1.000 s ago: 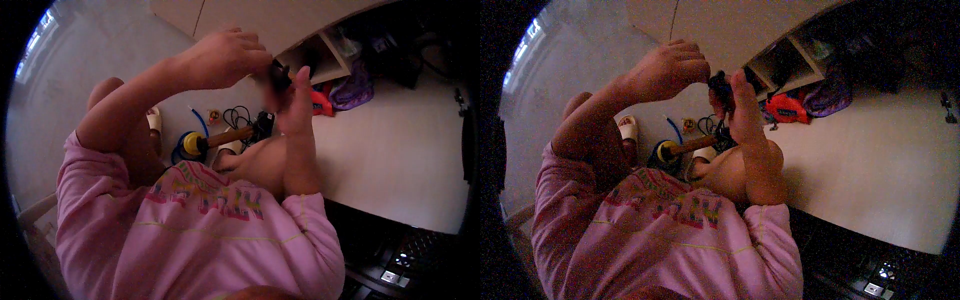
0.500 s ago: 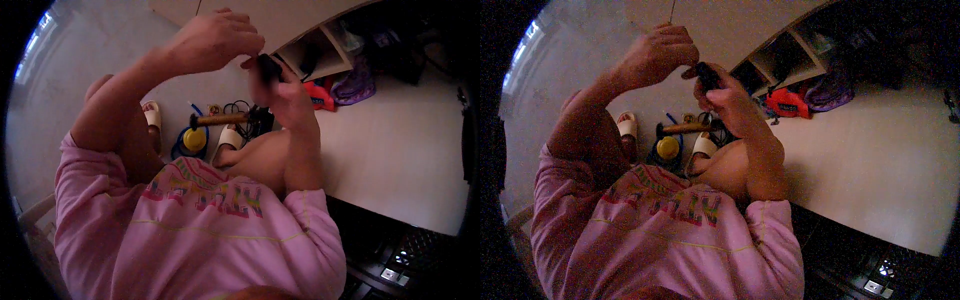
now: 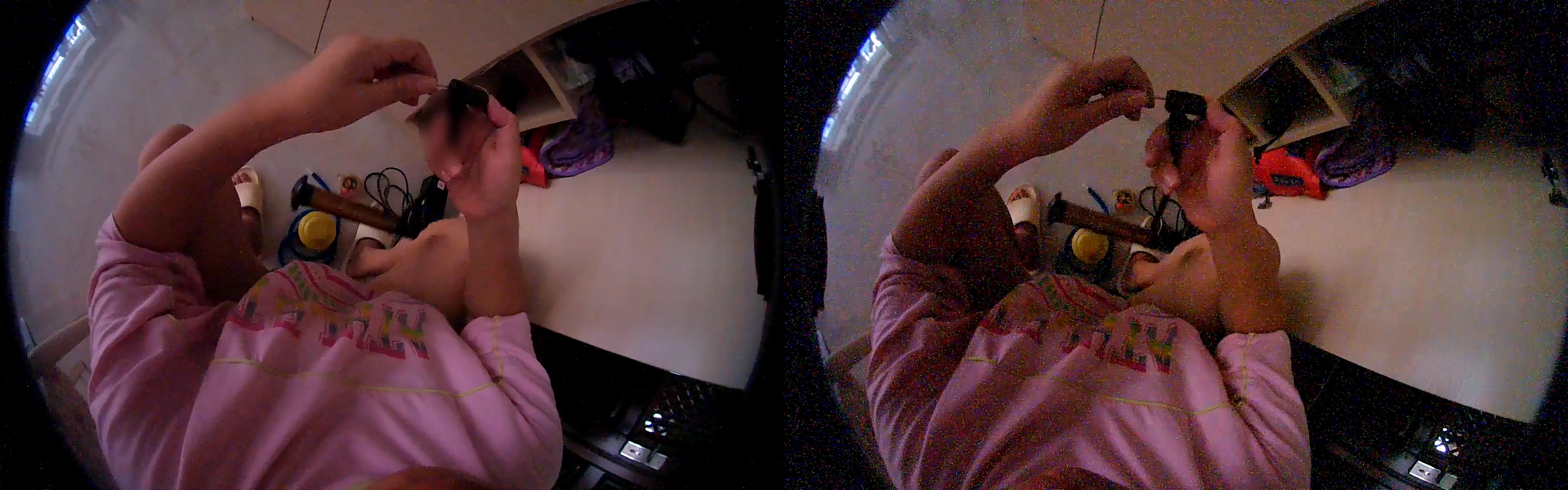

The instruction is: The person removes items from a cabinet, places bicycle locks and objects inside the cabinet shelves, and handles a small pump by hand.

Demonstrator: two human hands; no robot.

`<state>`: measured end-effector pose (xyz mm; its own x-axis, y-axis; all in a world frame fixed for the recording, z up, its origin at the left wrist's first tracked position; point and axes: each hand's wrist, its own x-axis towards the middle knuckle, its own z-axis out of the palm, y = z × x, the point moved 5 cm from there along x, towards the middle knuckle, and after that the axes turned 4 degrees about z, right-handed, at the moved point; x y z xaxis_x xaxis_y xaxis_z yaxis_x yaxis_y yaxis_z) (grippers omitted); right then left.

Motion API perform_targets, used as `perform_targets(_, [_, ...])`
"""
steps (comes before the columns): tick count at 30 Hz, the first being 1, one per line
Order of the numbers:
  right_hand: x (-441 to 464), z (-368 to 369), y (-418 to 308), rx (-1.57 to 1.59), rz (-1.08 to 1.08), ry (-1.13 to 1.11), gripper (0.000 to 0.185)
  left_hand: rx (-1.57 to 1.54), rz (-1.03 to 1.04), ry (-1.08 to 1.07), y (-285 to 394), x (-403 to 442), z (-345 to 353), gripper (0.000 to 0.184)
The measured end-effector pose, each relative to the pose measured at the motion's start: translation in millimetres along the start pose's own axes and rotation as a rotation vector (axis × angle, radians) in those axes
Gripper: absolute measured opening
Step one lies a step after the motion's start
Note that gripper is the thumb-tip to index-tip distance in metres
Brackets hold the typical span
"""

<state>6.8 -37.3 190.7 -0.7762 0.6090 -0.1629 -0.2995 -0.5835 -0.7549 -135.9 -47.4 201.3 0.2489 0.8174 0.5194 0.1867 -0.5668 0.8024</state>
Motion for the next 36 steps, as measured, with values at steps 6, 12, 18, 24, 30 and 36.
perform_targets(6, [0.2, -3.1, -0.1, 0.026, -0.006, 0.118, 0.042, 0.316, 0.185, 0.007, 25.4, -3.3, 2.5, 0.013])
perform_targets(12, [-2.0, -9.1, -7.3, 0.214, -0.014, -0.027, 0.04, 0.174, 0.206, -0.017, 30.8, -9.3, 4.1, 0.014])
perform_targets(18, [-1.6, 0.8, 2.6, 0.271, 0.041, -0.204, 0.035, -0.334, -0.047, -0.031, 21.8, -13.4, 20.1, 0.017])
perform_targets(24, [-2.0, 5.6, 3.2, 0.216, 0.023, -0.052, 0.029, -0.417, -0.014, -0.105, 19.5, -17.4, 30.3, 0.021])
perform_targets(30, [0.2, 3.9, -2.0, 0.144, -0.036, -0.125, 0.029, -0.576, -0.07, -0.123, 21.1, -14.1, 31.4, 0.021])
perform_targets(36, [1.9, -5.1, -25.5, 0.386, -0.202, -0.369, 0.029, -0.315, -0.251, -0.064, -22.8, -20.1, 38.1, 0.029])
